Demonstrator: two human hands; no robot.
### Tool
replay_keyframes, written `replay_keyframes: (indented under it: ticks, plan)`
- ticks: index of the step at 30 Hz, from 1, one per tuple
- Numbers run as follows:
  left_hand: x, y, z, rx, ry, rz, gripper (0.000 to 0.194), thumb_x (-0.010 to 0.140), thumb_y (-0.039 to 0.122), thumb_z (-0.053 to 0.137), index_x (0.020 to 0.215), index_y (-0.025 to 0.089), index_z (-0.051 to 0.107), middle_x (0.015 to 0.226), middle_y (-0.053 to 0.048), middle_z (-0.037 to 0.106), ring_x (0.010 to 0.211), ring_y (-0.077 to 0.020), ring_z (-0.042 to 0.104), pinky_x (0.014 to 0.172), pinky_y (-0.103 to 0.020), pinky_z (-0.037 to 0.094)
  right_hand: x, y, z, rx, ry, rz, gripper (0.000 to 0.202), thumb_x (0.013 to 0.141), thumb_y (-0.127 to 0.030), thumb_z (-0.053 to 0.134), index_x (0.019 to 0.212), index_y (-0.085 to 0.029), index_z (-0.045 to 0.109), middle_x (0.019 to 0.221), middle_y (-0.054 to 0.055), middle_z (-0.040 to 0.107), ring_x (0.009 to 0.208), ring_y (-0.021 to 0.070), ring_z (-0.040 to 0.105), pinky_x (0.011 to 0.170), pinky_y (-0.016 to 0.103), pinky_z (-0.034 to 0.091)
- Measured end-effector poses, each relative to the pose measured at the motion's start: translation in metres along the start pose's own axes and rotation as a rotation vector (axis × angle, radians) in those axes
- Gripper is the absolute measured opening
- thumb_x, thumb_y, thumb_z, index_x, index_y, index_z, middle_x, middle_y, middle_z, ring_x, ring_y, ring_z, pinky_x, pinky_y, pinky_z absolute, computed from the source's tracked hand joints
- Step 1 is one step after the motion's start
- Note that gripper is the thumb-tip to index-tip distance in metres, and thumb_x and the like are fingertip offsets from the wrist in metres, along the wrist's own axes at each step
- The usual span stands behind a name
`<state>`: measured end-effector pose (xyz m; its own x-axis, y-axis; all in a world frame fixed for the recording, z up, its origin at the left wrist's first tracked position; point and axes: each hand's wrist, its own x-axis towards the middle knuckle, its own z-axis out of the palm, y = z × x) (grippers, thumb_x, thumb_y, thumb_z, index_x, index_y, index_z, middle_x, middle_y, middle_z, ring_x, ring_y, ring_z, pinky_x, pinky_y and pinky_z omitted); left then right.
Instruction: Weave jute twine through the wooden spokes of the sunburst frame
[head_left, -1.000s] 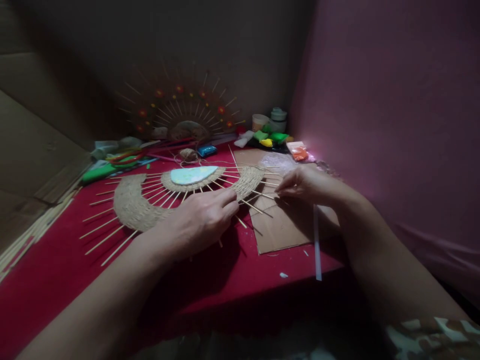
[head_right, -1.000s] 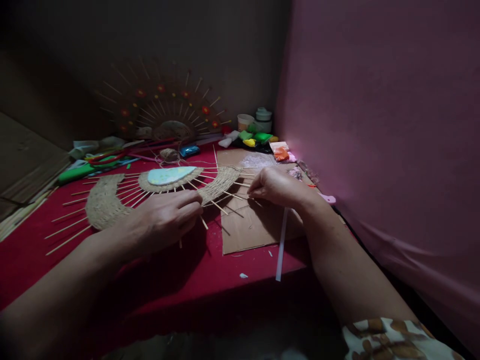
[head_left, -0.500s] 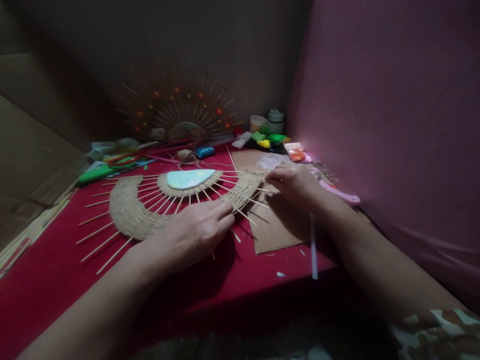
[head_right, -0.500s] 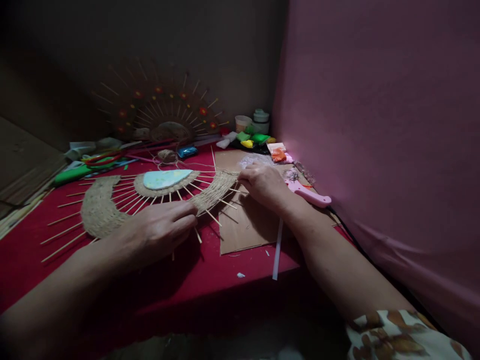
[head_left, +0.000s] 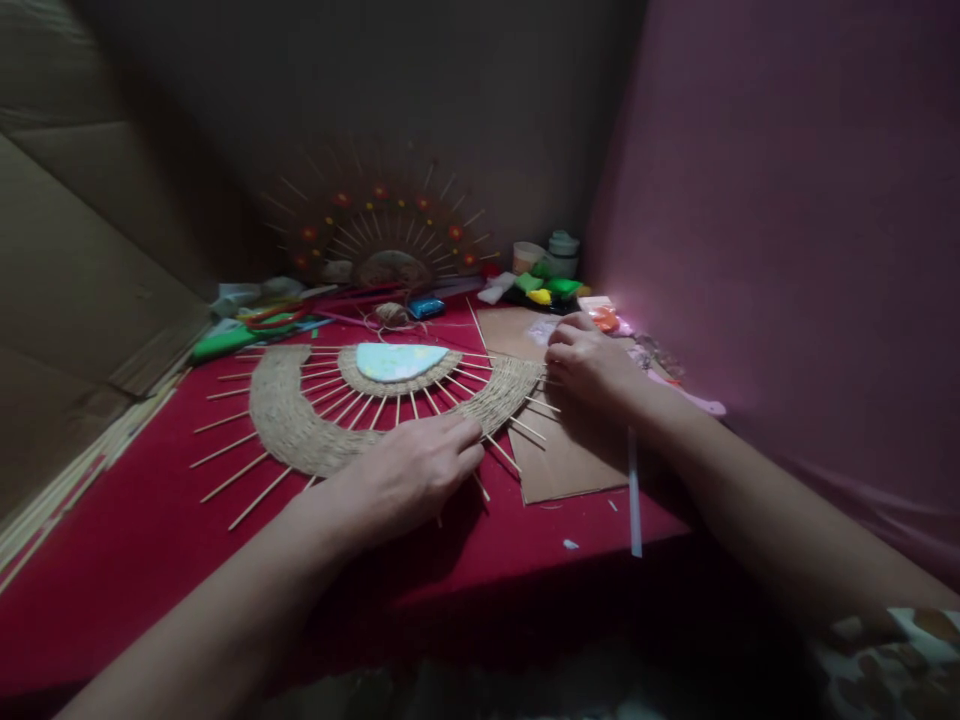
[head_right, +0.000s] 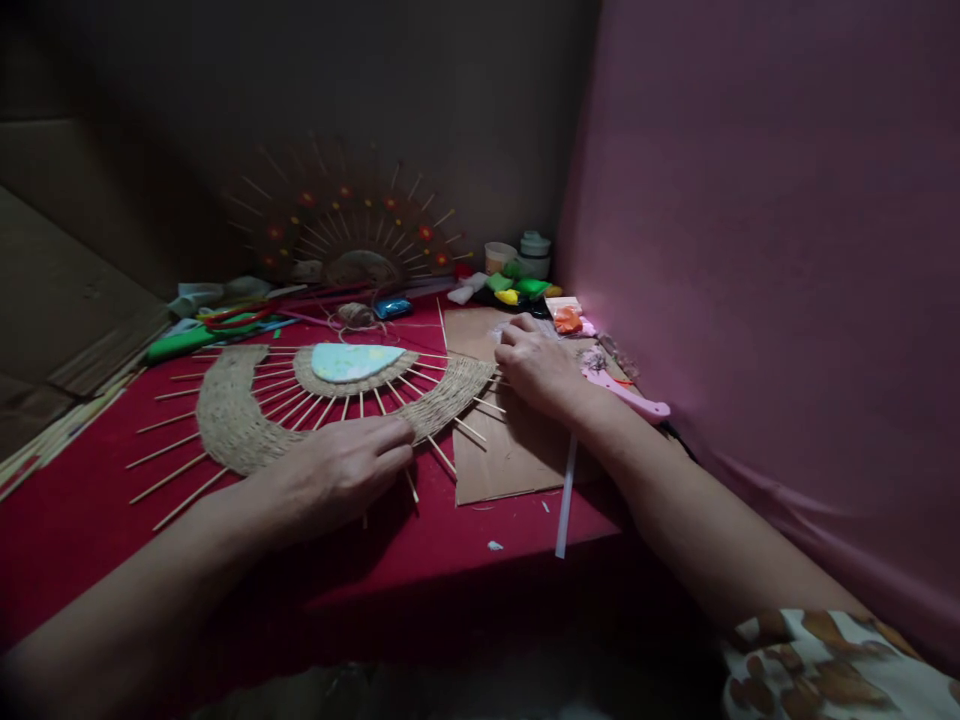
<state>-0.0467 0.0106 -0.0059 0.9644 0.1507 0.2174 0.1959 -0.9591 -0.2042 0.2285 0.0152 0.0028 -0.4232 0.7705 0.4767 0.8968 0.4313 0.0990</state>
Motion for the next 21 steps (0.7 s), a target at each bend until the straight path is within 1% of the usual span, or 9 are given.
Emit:
replay_keyframes:
  ticks: [3,5,7,10,13,17,19,21]
  plan:
    - [0.000,0.001,0.000,-0.010,0.002,-0.003,0.017,0.090,0.010,0.040,0.085,0.014,0.056,0.088,-0.006,0.053,0.074,-0.0155,0.047,0.065,-0.028,0.043,-0.001,0.010,0.005,0.110,0.042,0.036,0.018,0.083,-0.016,0.058,0.070,-0.020,0.070,0.081,0.007,0.066,0.089,0.0221,0.051,0.081,0.036,0.044]
    - [-0.001,0.001,-0.001,-0.002,0.000,-0.002,0.017,0.090,0.009,0.041,0.084,0.014,0.055,0.087,-0.005,0.053,0.073,-0.0156,0.047,0.064,-0.028,0.042,0.000,0.013,0.007,0.196,0.029,0.079,0.014,0.080,-0.016,0.063,0.070,-0.021,0.071,0.080,0.006,0.068,0.086,0.0211,0.054,0.080,0.036,0.045]
    - [-0.001,0.002,-0.001,0.002,-0.001,-0.006,0.017,0.090,0.009,0.041,0.082,0.014,0.055,0.086,-0.005,0.053,0.072,-0.0159,0.047,0.063,-0.028,0.042,0.003,0.012,0.008,0.272,-0.025,0.174,0.012,0.077,-0.015,0.066,0.071,-0.022,0.073,0.076,0.005,0.070,0.082,0.0202,0.057,0.077,0.034,0.046]
    - [-0.003,0.002,-0.002,-0.028,-0.005,-0.010,0.017,0.090,0.010,0.042,0.081,0.014,0.055,0.086,-0.006,0.053,0.073,-0.0158,0.047,0.064,-0.028,0.043,0.008,0.006,0.007,0.397,-0.125,0.377,0.013,0.075,-0.013,0.066,0.074,-0.021,0.075,0.073,0.004,0.071,0.071,0.0172,0.061,0.068,0.030,0.047]
    - [-0.007,0.001,0.000,-0.038,-0.023,-0.021,0.016,0.090,0.009,0.042,0.082,0.014,0.055,0.088,-0.006,0.054,0.075,-0.0161,0.048,0.065,-0.028,0.044,0.011,0.000,0.007,0.476,-0.161,0.510,0.015,0.075,-0.012,0.064,0.076,-0.019,0.076,0.072,0.004,0.072,0.065,0.0154,0.063,0.063,0.028,0.047]
    - [-0.013,-0.002,-0.002,0.018,-0.020,-0.039,0.016,0.090,0.009,0.042,0.082,0.015,0.055,0.086,-0.006,0.055,0.071,-0.0163,0.048,0.062,-0.028,0.044,0.014,-0.007,0.011,0.531,-0.137,0.580,0.016,0.073,-0.011,0.063,0.076,-0.018,0.077,0.071,0.004,0.073,0.064,0.0154,0.063,0.063,0.028,0.047]
    - [-0.017,-0.002,-0.008,0.052,-0.013,-0.048,0.017,0.090,0.009,0.041,0.083,0.015,0.055,0.088,-0.007,0.056,0.072,-0.0168,0.049,0.061,-0.029,0.045,0.016,-0.009,0.011,0.612,-0.106,0.594,0.017,0.072,-0.010,0.062,0.076,-0.018,0.076,0.071,0.004,0.073,0.063,0.0149,0.063,0.062,0.028,0.047]
    - [-0.021,0.000,-0.018,0.094,0.029,-0.046,0.022,0.090,0.007,0.037,0.083,0.014,0.057,0.091,-0.009,0.058,0.077,-0.0182,0.052,0.063,-0.030,0.047,0.016,-0.010,0.007,0.701,-0.053,0.572,0.016,0.071,-0.010,0.063,0.075,-0.018,0.076,0.071,0.004,0.073,0.064,0.0145,0.064,0.063,0.027,0.049]
